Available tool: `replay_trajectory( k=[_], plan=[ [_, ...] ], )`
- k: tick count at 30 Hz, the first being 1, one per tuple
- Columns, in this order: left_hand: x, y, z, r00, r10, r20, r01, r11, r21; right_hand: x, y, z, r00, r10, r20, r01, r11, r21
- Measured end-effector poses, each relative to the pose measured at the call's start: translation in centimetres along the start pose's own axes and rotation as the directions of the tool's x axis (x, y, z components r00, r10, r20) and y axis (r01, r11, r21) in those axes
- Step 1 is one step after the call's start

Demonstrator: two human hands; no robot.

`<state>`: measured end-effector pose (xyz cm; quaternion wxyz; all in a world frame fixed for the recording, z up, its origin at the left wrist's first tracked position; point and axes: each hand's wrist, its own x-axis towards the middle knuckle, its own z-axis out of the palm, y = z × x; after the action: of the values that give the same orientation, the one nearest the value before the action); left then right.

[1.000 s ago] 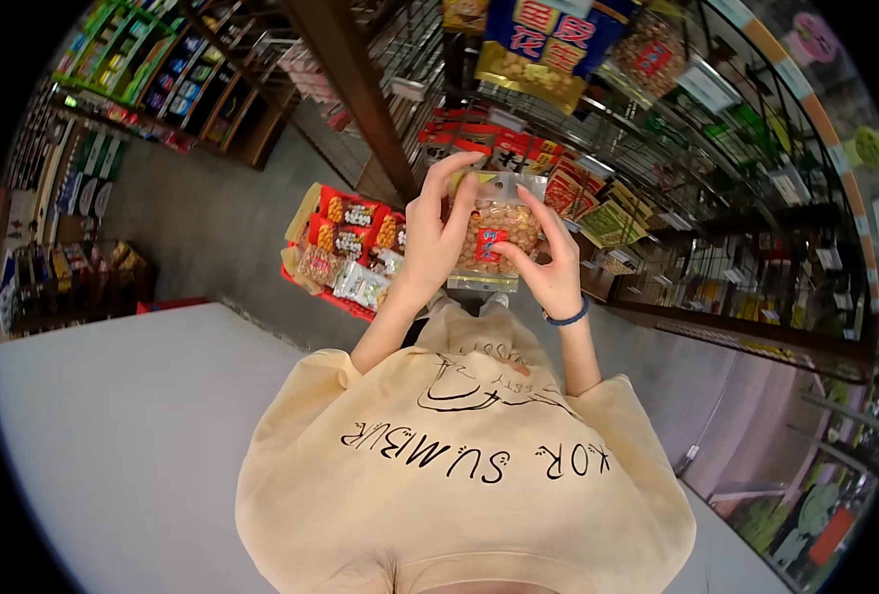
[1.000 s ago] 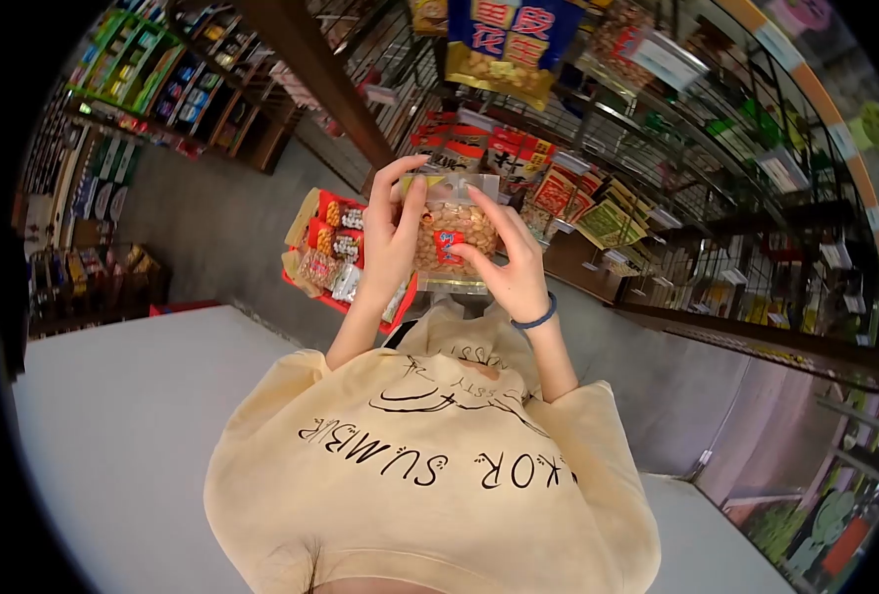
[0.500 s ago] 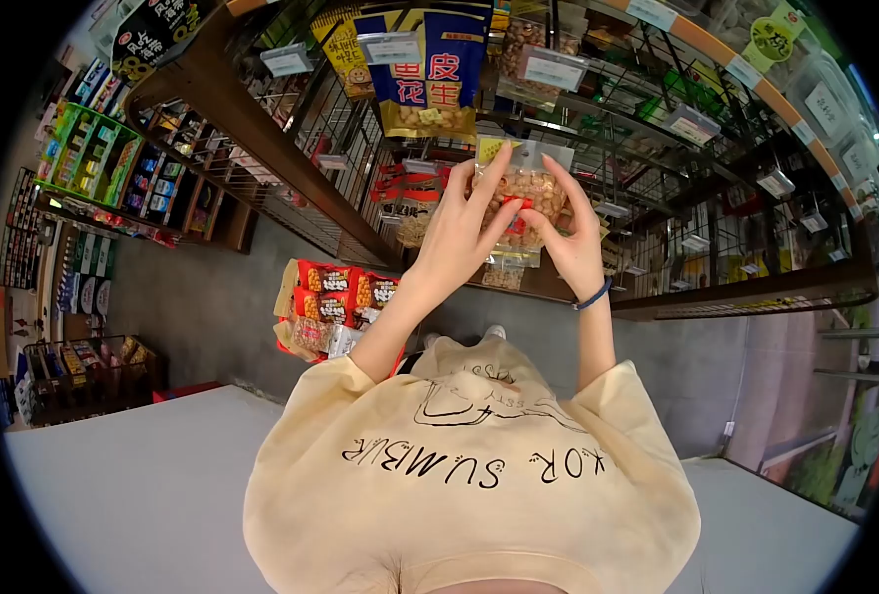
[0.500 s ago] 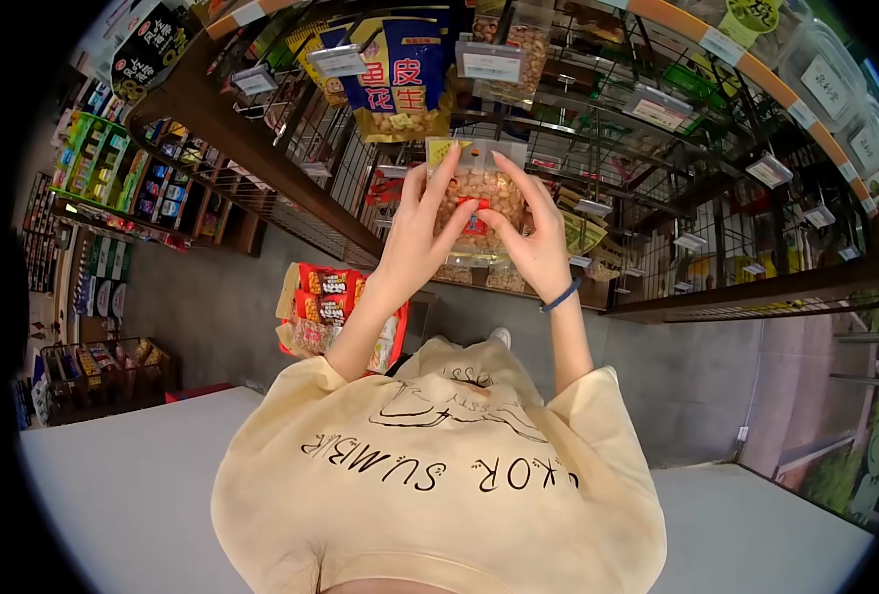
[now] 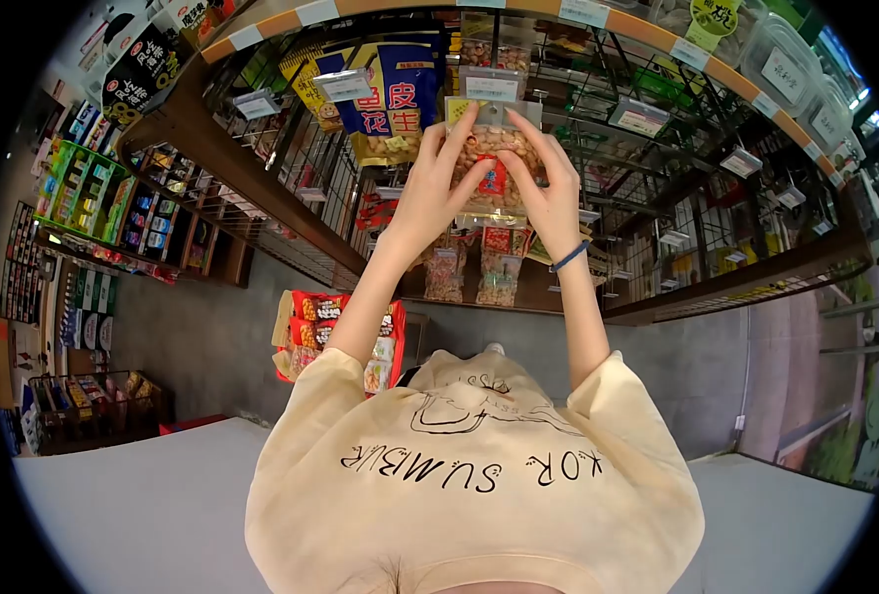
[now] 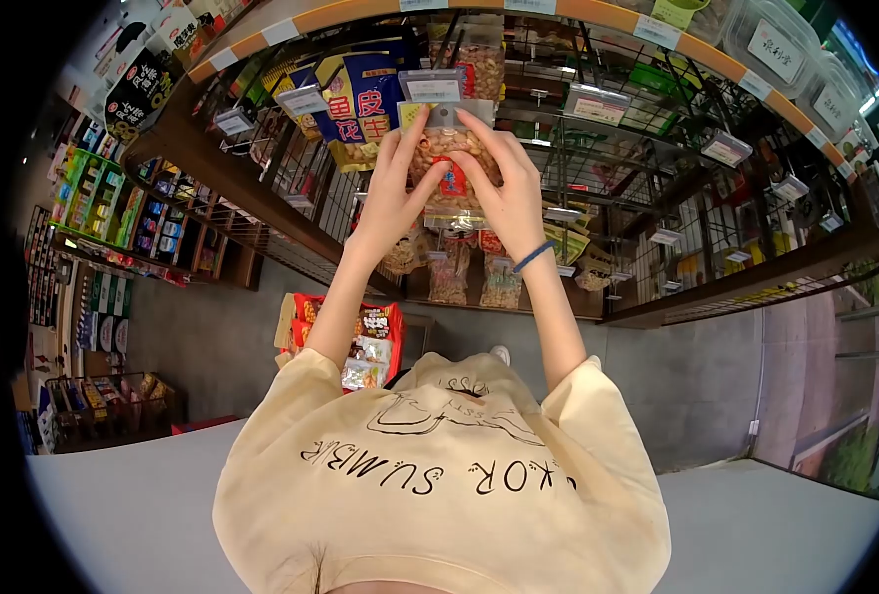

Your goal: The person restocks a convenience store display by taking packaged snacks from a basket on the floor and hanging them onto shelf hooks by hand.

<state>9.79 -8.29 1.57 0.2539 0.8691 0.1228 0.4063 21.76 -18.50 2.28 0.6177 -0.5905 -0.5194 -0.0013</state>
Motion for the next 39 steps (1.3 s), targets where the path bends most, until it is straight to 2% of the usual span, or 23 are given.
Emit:
replay_trajectory(
  k=[2,4,7,12,14,17,20,27,31,34,36,39],
  plan=[
    [0.3,-0.2,0.0,1.0,-0.011,0.0,0.011,1.0,-0.012,0.3,-0.2,-0.1,1.0,-0.011,0.005,0.011,1.0,-0.013],
    [0.4,-0.9,-0.1,0.997,0.066,-0.029,-0.066,0.998,0.012,0.5,-0.4,-0.2,1.0,-0.021,0.012,0.021,0.999,-0.026],
    [0.8,-1.4,-0.3,0.997,0.076,-0.021,-0.076,0.997,0.004,0.8,-0.3,-0.2,0.998,-0.066,0.025,0.068,0.996,-0.063],
    [1.7,-1.7,-0.7,0.989,0.141,-0.051,-0.14,0.99,0.029,1.5,0.2,0.1,0.993,-0.114,-0.028,0.11,0.987,-0.115],
    [2.2,-1.2,-1.1,0.996,0.086,-0.025,-0.086,0.996,-0.026,1.9,0.3,0.3,0.993,-0.115,-0.038,0.111,0.988,-0.106],
    [2.7,-2.1,-1.0,0.99,0.141,-0.018,-0.14,0.99,0.031,2.3,0.7,0.5,0.992,-0.115,-0.045,0.11,0.989,-0.103],
    [2.9,-1.7,-1.2,0.995,0.104,-0.001,-0.104,0.994,0.015,2.5,0.7,0.5,0.993,-0.108,-0.044,0.103,0.99,-0.1],
    [3.4,-1.5,-1.8,0.991,0.13,0.014,-0.131,0.991,0.041,3.0,0.4,0.4,0.996,-0.085,-0.021,0.083,0.992,-0.096],
    [3.7,-1.3,-1.9,0.996,0.088,0.027,-0.088,0.996,-0.004,3.1,0.3,0.3,0.998,-0.062,-0.018,0.06,0.994,-0.09],
    [3.8,-1.1,-2.2,0.997,0.069,0.037,-0.069,0.998,0.006,3.2,0.5,0.3,0.993,-0.115,-0.034,0.112,0.991,-0.076],
    [3.8,-0.8,-2.5,0.998,0.051,0.047,-0.051,0.999,0.006,3.2,0.7,0.1,0.998,-0.066,0.02,0.067,0.995,-0.073],
    [3.9,-0.6,-2.6,0.999,0.019,0.03,-0.018,1.0,-0.008,3.3,0.7,0.2,0.996,-0.082,0.027,0.083,0.994,-0.075]
  ],
)
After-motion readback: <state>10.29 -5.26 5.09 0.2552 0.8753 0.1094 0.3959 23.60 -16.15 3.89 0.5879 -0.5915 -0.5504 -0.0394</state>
